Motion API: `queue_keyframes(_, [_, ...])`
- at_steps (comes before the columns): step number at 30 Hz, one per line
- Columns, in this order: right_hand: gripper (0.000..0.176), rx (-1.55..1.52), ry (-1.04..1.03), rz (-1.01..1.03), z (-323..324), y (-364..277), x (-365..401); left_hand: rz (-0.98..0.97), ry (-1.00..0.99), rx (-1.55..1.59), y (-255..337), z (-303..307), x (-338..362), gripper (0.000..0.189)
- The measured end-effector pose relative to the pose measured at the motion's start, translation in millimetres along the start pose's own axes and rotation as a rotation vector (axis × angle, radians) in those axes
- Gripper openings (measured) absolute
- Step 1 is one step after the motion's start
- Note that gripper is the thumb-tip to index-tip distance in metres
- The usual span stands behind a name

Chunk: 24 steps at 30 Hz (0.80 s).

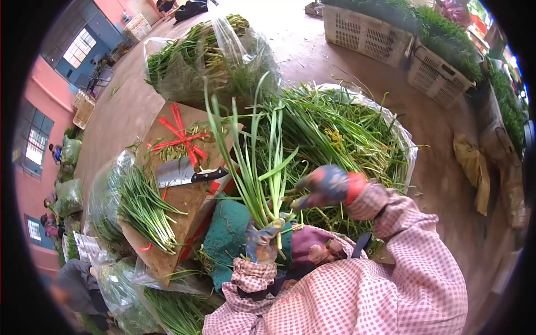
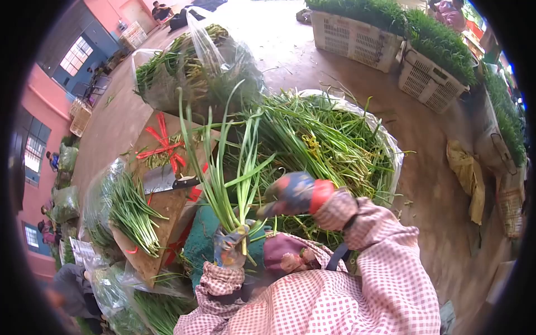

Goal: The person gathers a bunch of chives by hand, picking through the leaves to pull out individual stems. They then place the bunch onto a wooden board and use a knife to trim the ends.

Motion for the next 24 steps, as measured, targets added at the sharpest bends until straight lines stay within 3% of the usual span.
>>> queue_keyframes(1, [0.034, 0.06, -0.075, 0.077, -23, 5, -13, -0.006, -0.003, -0.009, 3, -6, 3, 0.046])
queue_keyframes(3, [0.027, 0.117, 0.059, 0.219, -57, 40, -39, -0.12, 0.074, -0.114, 10, -17, 14, 0.047])
queue_keyframes(5, [0.017, 0.285, 0.212, 0.005, -30, 82, -70, -0.183, 0.023, -0.011, 3, -2, 10, 0.048])
queue_keyframes(6, [0.013, 0.514, 0.023, -0.179, 2, 90, -77, -0.181, 0.047, -0.04, 2, -1, 10, 0.048])
queue_keyframes(8, [0.023, -0.37, 0.584, -0.542, 36, 149, -56, -0.135, 0.073, -0.099, 3, 2, 8, 0.048])
queue_keyframes(9, [0.023, -0.603, 0.793, -0.572, 52, 130, -33, -0.139, 0.077, -0.088, 2, 2, 5, 0.048])
queue_keyframes(10, [0.021, -0.709, 0.916, -0.373, 52, 115, -21, -0.124, 0.051, -0.082, -2, 1, 1, 0.048])
queue_keyframes(12, [0.02, -0.825, 0.692, -0.133, 34, 43, 2, -0.12, 0.086, -0.107, -14, -5, -6, 0.044])
queue_keyframes(13, [0.03, -0.762, 0.485, -0.284, 27, 5, 10, -0.111, 0.07, -0.114, -22, -7, -12, 0.044])
queue_keyframes(15, [0.034, -0.242, 0.468, -0.026, 1, -22, 10, -0.19, 0.056, -0.366, -35, -7, -20, 0.042])
queue_keyframes(17, [0.036, -0.126, 0.392, -0.037, -8, -40, -1, -0.189, -0.038, -0.207, -41, -9, -21, 0.041])
queue_keyframes(18, [0.028, 0.037, 0.52, -0.013, -29, -29, -8, -0.197, -0.051, -0.208, -49, -4, -28, 0.039])
queue_keyframes(19, [0.028, 0.039, 0.523, -0.012, -36, -26, -7, -0.205, -0.062, -0.206, -54, 1, -33, 0.037])
queue_keyframes(21, [0.017, -0.395, 0.679, 0.055, -43, -18, 3, -0.273, -0.099, -0.243, -48, 2, -28, 0.032])
queue_keyframes(22, [0.012, -1.001, 0.59, -0.086, -59, -13, 8, -0.054, -0.122, -0.071, -39, 0, -20, 0.03])
queue_keyframes(23, [0.012, -0.997, 0.59, -0.094, -65, -11, 14, 0.166, -0.148, 0.096, -35, -4, -14, 0.028])
queue_keyframes(24, [0.011, -0.894, 0.662, -0.021, -67, -10, 21, -0.279, -0.163, -0.301, -40, -4, -10, 0.029])
Point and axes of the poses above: each hand's wrist, its own x-axis away from the middle knuckle, its own z-axis out of the back of the hand, y = z × x, the point moved 2 cm from there along -x, towards the middle knuckle, and after that the axes turned 7 degrees about y, right-handed, at the moved point
